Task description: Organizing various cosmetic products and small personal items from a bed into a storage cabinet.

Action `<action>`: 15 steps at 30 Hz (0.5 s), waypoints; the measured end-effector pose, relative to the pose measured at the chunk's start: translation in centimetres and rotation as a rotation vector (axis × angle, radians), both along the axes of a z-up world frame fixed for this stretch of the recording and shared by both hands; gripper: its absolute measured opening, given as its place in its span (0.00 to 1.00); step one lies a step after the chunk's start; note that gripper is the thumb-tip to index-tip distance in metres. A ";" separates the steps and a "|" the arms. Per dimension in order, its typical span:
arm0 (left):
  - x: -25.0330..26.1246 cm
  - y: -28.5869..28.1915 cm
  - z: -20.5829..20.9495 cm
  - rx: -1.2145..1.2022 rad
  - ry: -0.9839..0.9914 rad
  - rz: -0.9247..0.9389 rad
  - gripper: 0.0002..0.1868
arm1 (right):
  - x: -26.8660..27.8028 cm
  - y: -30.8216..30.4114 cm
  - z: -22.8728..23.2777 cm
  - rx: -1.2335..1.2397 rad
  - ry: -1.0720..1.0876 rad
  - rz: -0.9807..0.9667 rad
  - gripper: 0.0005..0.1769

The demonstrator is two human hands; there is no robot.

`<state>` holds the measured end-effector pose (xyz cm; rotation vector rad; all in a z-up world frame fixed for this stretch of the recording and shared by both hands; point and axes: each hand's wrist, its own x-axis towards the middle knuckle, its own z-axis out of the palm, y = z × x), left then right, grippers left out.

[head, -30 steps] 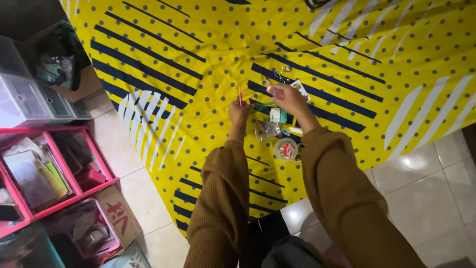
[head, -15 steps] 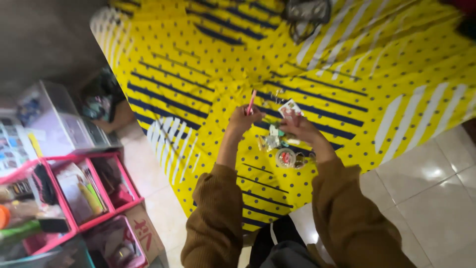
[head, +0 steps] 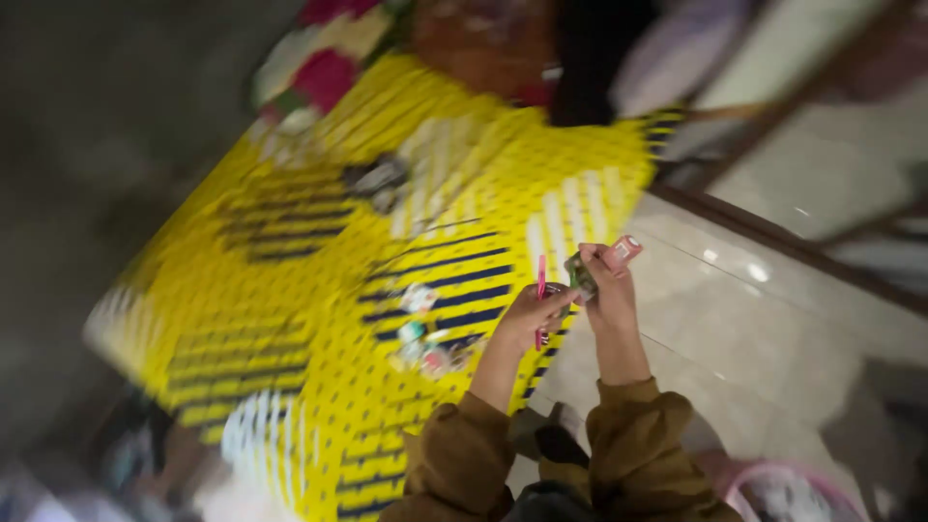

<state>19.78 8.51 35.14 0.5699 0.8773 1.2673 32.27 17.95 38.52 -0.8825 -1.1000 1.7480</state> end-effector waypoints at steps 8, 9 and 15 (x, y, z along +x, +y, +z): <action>23.5 17.0 5.0 0.006 0.162 0.066 0.11 | 22.5 11.5 3.3 -0.226 0.650 -0.459 0.05; 26.5 19.6 4.6 0.023 0.160 0.021 0.11 | 25.5 13.4 3.8 -0.199 0.658 -0.499 0.05; 42.7 31.7 2.5 0.043 0.033 -0.198 0.15 | 41.4 21.9 5.1 -0.054 0.542 -0.729 0.08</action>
